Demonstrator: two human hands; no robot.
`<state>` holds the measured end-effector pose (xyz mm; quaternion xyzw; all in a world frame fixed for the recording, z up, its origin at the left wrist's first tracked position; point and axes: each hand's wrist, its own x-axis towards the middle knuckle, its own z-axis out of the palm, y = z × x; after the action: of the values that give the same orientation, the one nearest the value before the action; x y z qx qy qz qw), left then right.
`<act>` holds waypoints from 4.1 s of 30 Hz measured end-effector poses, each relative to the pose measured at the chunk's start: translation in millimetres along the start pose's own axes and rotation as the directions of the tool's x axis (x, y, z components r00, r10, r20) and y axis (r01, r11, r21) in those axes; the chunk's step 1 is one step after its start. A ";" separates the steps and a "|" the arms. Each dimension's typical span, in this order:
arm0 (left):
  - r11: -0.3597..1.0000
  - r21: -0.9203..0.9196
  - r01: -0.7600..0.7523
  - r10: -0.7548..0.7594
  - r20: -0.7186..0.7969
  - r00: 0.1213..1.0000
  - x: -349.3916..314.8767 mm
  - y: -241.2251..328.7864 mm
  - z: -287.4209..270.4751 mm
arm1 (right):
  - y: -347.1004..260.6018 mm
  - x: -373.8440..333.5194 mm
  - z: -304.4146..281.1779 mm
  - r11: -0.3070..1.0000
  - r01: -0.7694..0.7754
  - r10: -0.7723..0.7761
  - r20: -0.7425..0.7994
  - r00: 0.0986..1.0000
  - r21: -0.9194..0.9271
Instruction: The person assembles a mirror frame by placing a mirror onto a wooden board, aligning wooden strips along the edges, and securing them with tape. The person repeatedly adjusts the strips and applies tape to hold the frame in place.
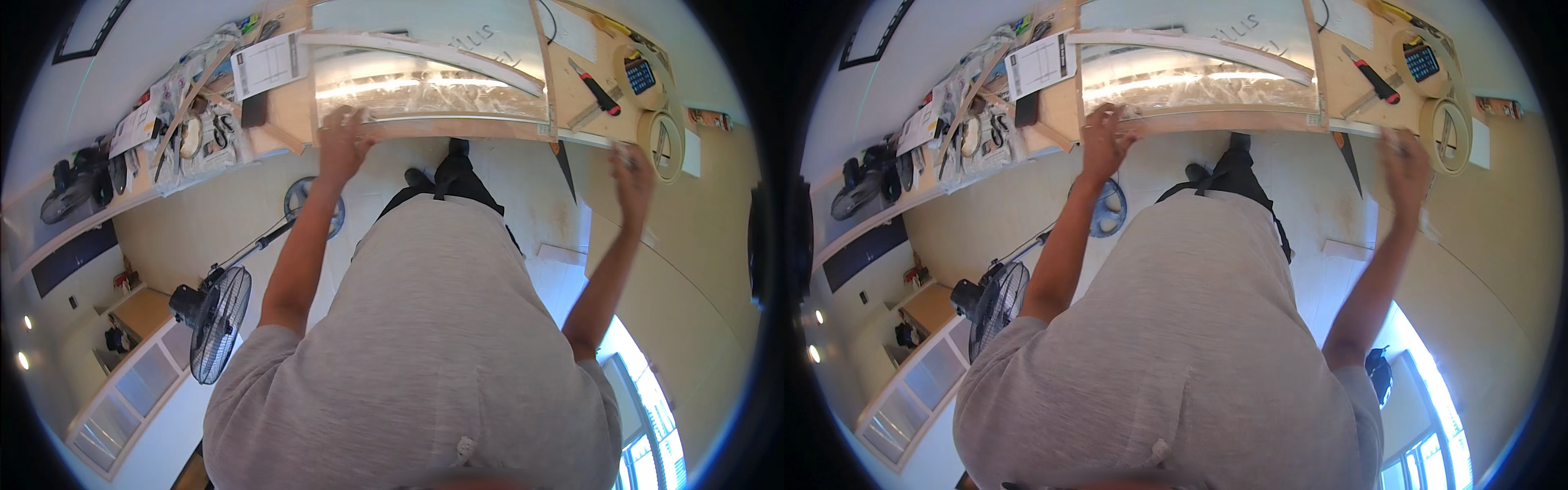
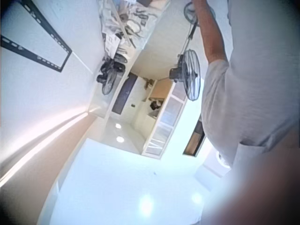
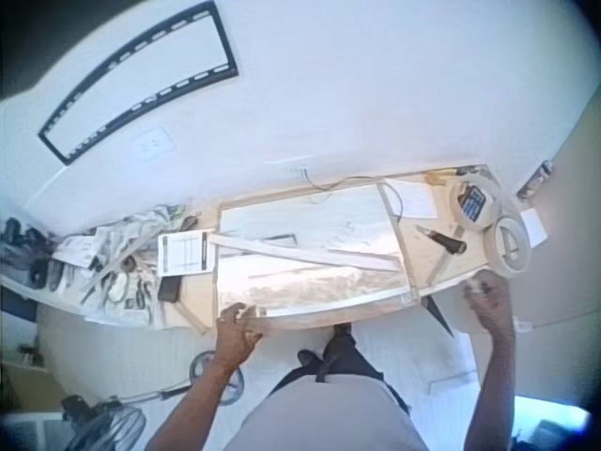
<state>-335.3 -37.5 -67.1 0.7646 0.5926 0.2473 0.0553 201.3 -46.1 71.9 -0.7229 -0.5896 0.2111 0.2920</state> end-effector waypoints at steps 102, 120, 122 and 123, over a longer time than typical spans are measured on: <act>0.793 0.178 0.583 -0.604 0.105 0.790 -11.2 -36.5 -42.1 | -283.1 243.4 121.2 0.759 0.397 -0.559 0.205 0.803 0.516; 0.757 0.258 0.600 -0.628 0.039 0.777 11.0 -150.5 -62.6 | 111.9 254.4 25.5 0.751 0.134 -0.217 -0.050 0.975 -0.647; 0.756 0.361 0.546 -0.601 0.052 0.797 25.9 -173.0 -70.3 | 50.4 207.7 84.6 0.763 0.417 -0.499 -0.041 0.866 -0.495; 0.779 0.410 0.475 -0.533 0.033 0.845 31.5 -177.7 -67.4 | 18.9 181.6 117.5 0.816 0.480 -0.508 -0.004 0.861 -0.322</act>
<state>-515.9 29.7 -65.7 0.5890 0.8068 0.0448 0.0114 178.0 148.9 -20.6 -0.5903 -0.7688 0.0002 0.2458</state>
